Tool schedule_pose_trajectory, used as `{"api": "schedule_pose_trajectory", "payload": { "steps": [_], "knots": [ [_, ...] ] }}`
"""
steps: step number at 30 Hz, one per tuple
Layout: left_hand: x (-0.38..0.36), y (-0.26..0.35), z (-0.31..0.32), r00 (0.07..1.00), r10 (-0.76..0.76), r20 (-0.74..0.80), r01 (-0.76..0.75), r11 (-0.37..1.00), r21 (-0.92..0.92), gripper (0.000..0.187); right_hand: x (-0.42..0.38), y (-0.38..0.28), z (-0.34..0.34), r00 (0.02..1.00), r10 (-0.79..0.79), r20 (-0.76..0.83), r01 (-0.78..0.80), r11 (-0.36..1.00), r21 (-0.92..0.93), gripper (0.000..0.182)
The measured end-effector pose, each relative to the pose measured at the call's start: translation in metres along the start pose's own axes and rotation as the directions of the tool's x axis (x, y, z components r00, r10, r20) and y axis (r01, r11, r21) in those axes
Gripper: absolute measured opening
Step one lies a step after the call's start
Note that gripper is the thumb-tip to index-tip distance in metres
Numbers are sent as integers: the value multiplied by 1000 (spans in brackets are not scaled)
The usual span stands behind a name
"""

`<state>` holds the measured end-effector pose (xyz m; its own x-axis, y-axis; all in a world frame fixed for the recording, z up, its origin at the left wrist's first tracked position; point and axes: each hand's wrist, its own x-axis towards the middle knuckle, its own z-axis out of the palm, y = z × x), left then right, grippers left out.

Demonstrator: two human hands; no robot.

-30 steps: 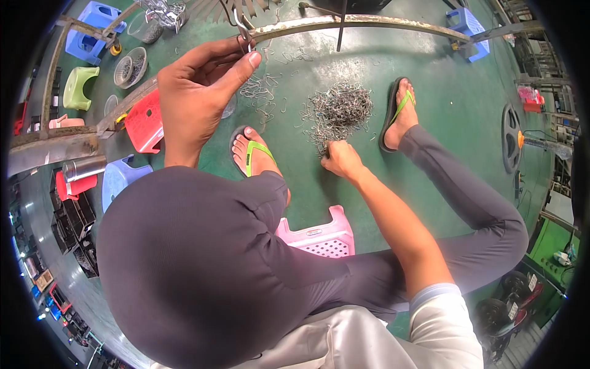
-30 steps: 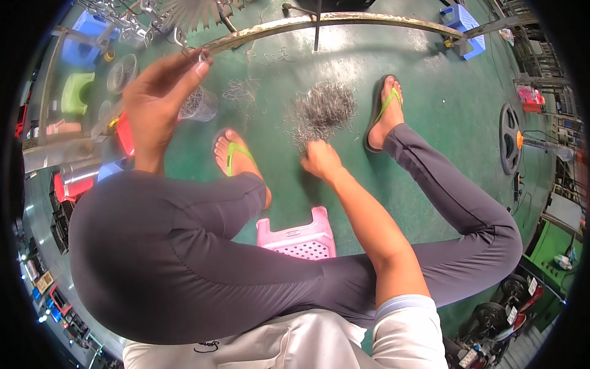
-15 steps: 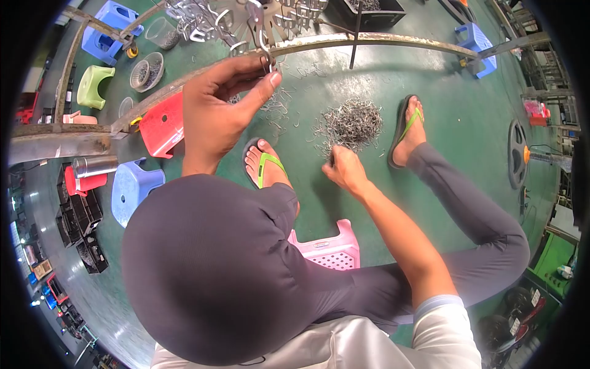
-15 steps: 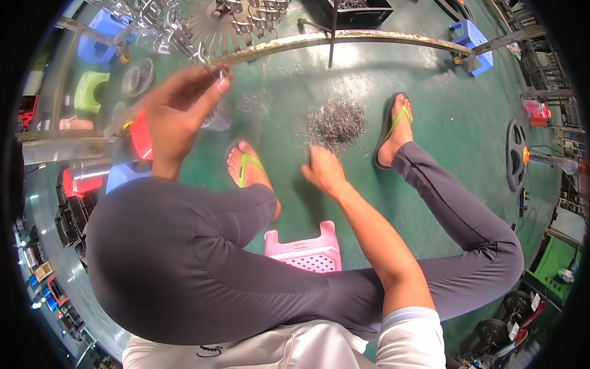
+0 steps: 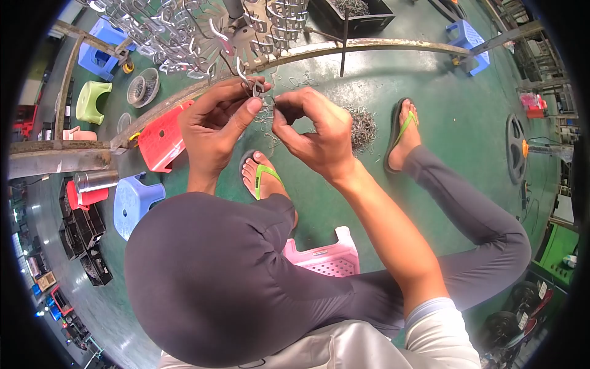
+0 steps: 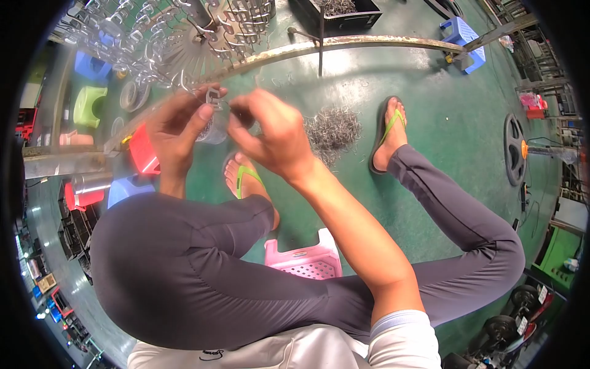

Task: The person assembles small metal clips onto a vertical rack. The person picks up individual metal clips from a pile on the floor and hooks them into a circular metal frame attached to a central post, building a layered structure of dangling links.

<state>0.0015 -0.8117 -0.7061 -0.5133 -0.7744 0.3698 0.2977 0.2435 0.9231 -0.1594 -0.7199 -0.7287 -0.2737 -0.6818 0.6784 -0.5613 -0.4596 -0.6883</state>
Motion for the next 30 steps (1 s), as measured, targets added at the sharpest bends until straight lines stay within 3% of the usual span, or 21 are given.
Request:
{"api": "schedule_pose_trajectory", "payload": {
  "steps": [2,5,8,14,15,18,20,22,25,28,30],
  "knots": [
    [-1,4,4,1000,-17,-23,17,1000,-11,14,0,-1,0,1000,1,17,-1,1000,-7,22],
    [2,-11,-3,993,108,43,-109,994,29,26,3,0,2,999,30,45,-30,1000,-5,22],
    [2,-5,5,997,-23,-73,19,999,-43,31,10,6,6,995,94,45,-95,995,12,22],
    [12,-34,6,989,-42,-145,93,925,368,20,45,21,8,917,385,102,-393,916,74,20],
    [16,-37,7,988,12,-151,45,929,368,14,49,25,8,918,378,116,-385,922,37,19],
    [22,-37,6,989,98,-113,-26,856,516,19,58,30,8,914,381,141,-380,924,-34,18],
    [23,-42,7,982,122,-143,-32,858,512,20,63,28,9,900,412,144,-414,910,-18,20],
    [30,-45,7,974,152,-166,-46,857,514,18,73,19,6,907,375,193,-357,926,-120,24],
    [28,-47,10,968,149,-201,-32,871,490,15,81,2,3,925,298,237,-246,943,-225,27],
    [26,-48,12,965,132,-227,-17,894,448,15,100,-12,2,875,407,262,-334,899,-282,27],
    [27,-46,12,965,136,-225,-12,878,479,16,105,-14,4,881,399,256,-311,894,-323,25]
  ]
}}
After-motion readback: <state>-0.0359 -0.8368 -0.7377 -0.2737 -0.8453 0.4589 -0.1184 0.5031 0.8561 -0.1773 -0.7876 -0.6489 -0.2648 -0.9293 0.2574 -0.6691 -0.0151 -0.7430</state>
